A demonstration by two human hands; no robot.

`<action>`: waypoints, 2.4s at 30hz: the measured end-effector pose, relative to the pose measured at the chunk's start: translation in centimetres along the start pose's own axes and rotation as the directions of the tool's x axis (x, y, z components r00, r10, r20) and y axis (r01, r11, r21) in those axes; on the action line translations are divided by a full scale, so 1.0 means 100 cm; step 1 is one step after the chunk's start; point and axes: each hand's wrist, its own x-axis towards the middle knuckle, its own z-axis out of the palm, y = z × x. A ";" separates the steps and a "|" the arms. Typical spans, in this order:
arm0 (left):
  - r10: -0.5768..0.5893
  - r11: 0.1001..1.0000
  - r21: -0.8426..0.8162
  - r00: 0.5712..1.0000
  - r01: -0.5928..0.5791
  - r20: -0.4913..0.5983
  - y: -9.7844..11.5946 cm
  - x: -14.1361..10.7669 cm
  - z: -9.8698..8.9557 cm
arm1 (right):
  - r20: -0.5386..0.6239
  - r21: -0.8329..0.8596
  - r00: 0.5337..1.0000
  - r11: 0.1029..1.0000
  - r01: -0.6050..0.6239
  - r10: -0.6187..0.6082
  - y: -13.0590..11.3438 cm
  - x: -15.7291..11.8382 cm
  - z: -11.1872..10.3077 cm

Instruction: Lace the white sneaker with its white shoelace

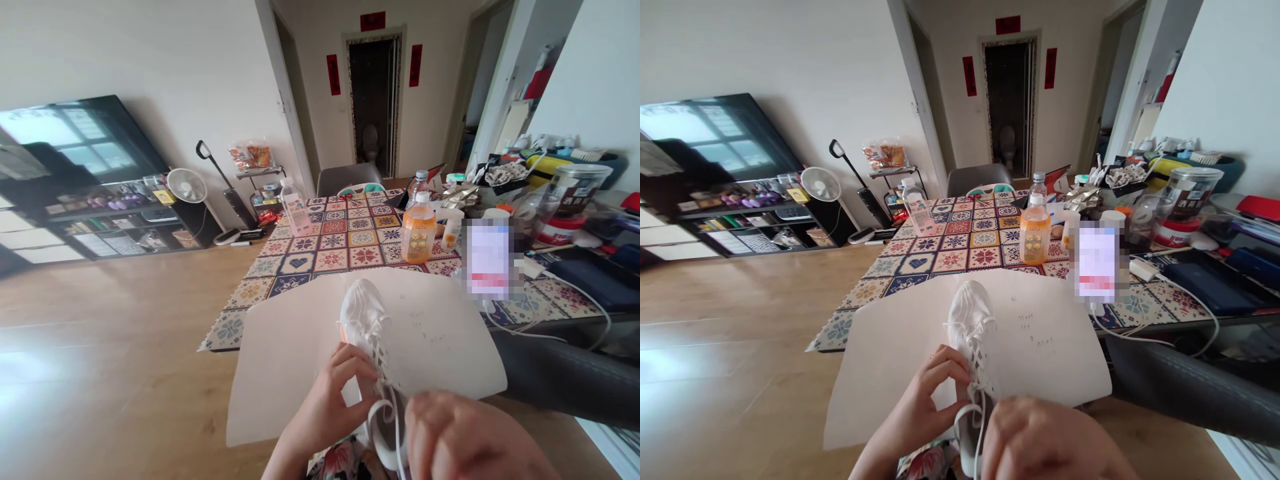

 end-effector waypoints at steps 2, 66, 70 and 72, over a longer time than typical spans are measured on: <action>0.017 1.000 0.000 1.000 -0.017 0.004 0.003 0.000 0.002 | -0.289 -0.164 0.917 0.930 -0.330 0.275 0.003 -0.002 -0.001; 0.053 0.957 -0.282 0.995 -0.074 -0.082 0.022 -0.009 0.016 | -0.364 -0.688 0.921 0.707 -0.165 -0.139 -0.005 -0.004 0.018; 0.014 0.961 -0.277 0.999 -0.001 0.045 0.025 -0.012 0.017 | -0.508 -0.625 0.833 0.758 -0.184 -0.217 -0.004 -0.009 0.020; 0.039 0.963 -0.270 0.998 -0.024 0.051 0.026 -0.012 0.017 | -0.598 -0.568 0.787 0.772 -0.284 -0.150 -0.001 -0.009 0.022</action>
